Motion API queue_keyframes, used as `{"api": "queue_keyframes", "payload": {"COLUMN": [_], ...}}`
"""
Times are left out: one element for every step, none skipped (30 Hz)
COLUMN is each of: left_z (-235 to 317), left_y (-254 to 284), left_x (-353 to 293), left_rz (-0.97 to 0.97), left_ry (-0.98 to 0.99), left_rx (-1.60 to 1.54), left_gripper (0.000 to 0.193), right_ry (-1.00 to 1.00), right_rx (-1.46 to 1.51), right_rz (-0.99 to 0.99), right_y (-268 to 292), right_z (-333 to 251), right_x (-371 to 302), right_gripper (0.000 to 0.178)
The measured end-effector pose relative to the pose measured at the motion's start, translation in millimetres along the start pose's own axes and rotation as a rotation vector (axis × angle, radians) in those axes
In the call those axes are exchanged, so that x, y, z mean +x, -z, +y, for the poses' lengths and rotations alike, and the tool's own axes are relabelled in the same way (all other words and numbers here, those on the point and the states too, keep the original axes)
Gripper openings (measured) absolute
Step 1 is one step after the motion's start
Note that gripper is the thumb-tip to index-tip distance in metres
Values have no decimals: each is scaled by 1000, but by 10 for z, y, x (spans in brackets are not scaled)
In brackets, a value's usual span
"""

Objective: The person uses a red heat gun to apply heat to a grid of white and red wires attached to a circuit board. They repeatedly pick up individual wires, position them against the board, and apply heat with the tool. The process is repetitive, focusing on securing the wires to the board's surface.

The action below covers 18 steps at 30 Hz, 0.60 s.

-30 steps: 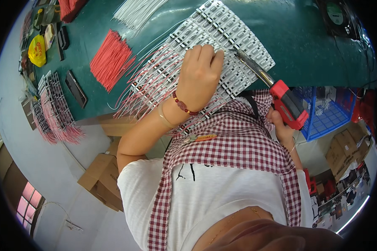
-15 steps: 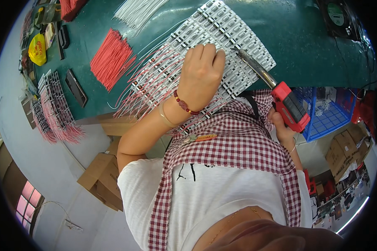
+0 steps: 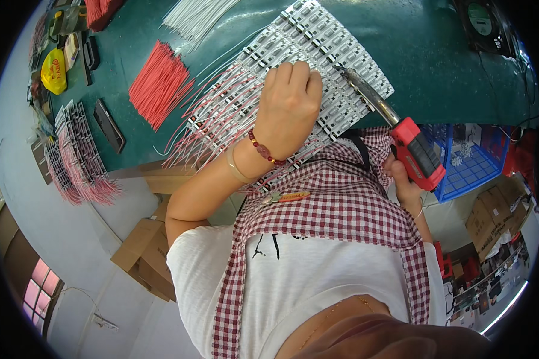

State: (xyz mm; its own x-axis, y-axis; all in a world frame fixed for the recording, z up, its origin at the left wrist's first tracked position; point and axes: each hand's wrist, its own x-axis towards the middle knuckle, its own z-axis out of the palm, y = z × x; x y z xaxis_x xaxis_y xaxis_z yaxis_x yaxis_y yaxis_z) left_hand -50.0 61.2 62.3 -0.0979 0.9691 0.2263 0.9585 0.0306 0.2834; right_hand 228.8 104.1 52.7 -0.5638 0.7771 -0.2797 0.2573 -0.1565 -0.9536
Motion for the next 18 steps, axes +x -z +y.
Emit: {"api": "queue_keyframes", "payload": {"left_z": [2,6,12,21,29,35,31,26,20,13,3,-30,-88,-173,-241,-258,-262,-262], "left_y": [8,16,24,29,35,41,51,66,110,188,268,366,470,580,669,742,838,884], "left_x": [2,5,8,11,13,12,8,1,-21,-54,-95,-148,-225,-339,-437,-467,-460,-439], "left_rz": [-5,-10,-15,-21,-27,-31,-35,-38,-42,-47,-52,-54,-53,-70,-87,-27,29,85], "left_ry": [1,3,3,2,2,2,5,9,33,52,69,106,143,190,235,260,291,320], "left_rx": [6,12,19,28,37,40,39,40,36,33,29,45,61,110,157,222,284,344], "left_gripper": [22,22,23,23,23,24,24,25,25,24,24,23,22,21,19,19,19,20], "right_ry": [1,1,2,9,17,24,25,27,28,23,18,13,24,31,39,49,52,56], "right_rx": [16,32,48,59,69,79,79,79,80,88,96,104,108,116,124,102,79,57], "right_rz": [-3,-7,-12,-19,-27,-36,-34,-33,-34,-24,-12,-1,12,21,32,43,49,57], "right_y": [-3,-11,-16,-14,-12,-10,-14,-22,-30,-38,-42,-42,-42,-37,-34,-35,-31,-30], "right_z": [-17,-44,-58,-51,-42,-35,-45,-63,-81,-97,-105,-105,-94,-91,-86,-47,-22,-6], "right_x": [6,20,29,29,27,25,28,33,37,37,32,26,24,30,36,32,41,38], "right_gripper": [15,15,15,14,14,14,14,14,14,14,14,14,14,14,14,25,36,47]}}
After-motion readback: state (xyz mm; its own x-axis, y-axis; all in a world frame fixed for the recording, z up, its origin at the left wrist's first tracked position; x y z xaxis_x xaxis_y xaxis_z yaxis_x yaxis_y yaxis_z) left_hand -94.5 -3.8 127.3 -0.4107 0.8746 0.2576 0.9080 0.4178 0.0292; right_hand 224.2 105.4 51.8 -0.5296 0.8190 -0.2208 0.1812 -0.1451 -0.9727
